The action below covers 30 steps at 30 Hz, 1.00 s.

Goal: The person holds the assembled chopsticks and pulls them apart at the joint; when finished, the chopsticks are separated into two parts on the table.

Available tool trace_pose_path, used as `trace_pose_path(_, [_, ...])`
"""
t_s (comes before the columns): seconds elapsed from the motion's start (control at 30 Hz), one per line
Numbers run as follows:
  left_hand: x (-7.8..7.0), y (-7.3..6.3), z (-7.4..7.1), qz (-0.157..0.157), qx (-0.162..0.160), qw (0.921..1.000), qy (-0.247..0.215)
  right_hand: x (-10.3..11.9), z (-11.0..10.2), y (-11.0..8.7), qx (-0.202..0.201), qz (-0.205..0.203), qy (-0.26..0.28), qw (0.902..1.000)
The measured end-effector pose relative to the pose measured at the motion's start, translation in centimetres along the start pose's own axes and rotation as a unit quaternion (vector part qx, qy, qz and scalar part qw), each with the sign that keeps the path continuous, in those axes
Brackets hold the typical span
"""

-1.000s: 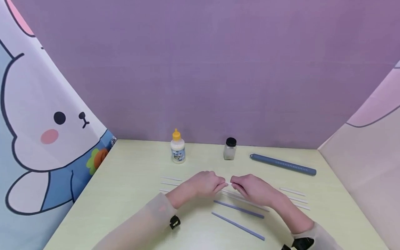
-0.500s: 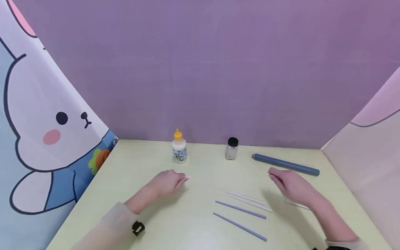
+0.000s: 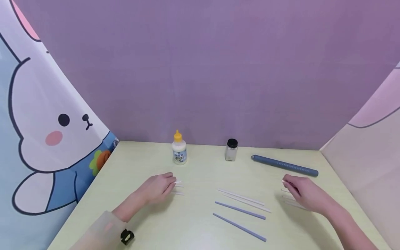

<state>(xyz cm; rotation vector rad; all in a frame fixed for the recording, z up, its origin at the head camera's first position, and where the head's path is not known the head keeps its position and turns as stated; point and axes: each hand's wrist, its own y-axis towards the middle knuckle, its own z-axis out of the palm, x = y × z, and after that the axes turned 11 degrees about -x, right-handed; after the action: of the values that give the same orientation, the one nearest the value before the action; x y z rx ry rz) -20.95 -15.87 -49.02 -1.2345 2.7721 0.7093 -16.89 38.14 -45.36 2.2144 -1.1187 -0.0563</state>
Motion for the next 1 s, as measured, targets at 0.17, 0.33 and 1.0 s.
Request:
trace_pose_path(0.17, [0.0,-0.5,0.0,0.017,-0.022,0.9995,-0.014,-0.8,-0.3,-1.4,-0.01,-0.007,-0.005,0.9999])
trace_pose_path(0.33, [-0.1,-0.9,-0.2,0.025,-0.03,0.9989,-0.026,-1.6,-0.5,-2.8,-0.025,-0.029,-0.015,0.9992])
trace_pose_path(1.0, [-0.5,-2.3,0.3,-0.017,0.04,0.9931,-0.109,-2.8,0.2,-7.1,0.022,0.001,0.055,0.9982])
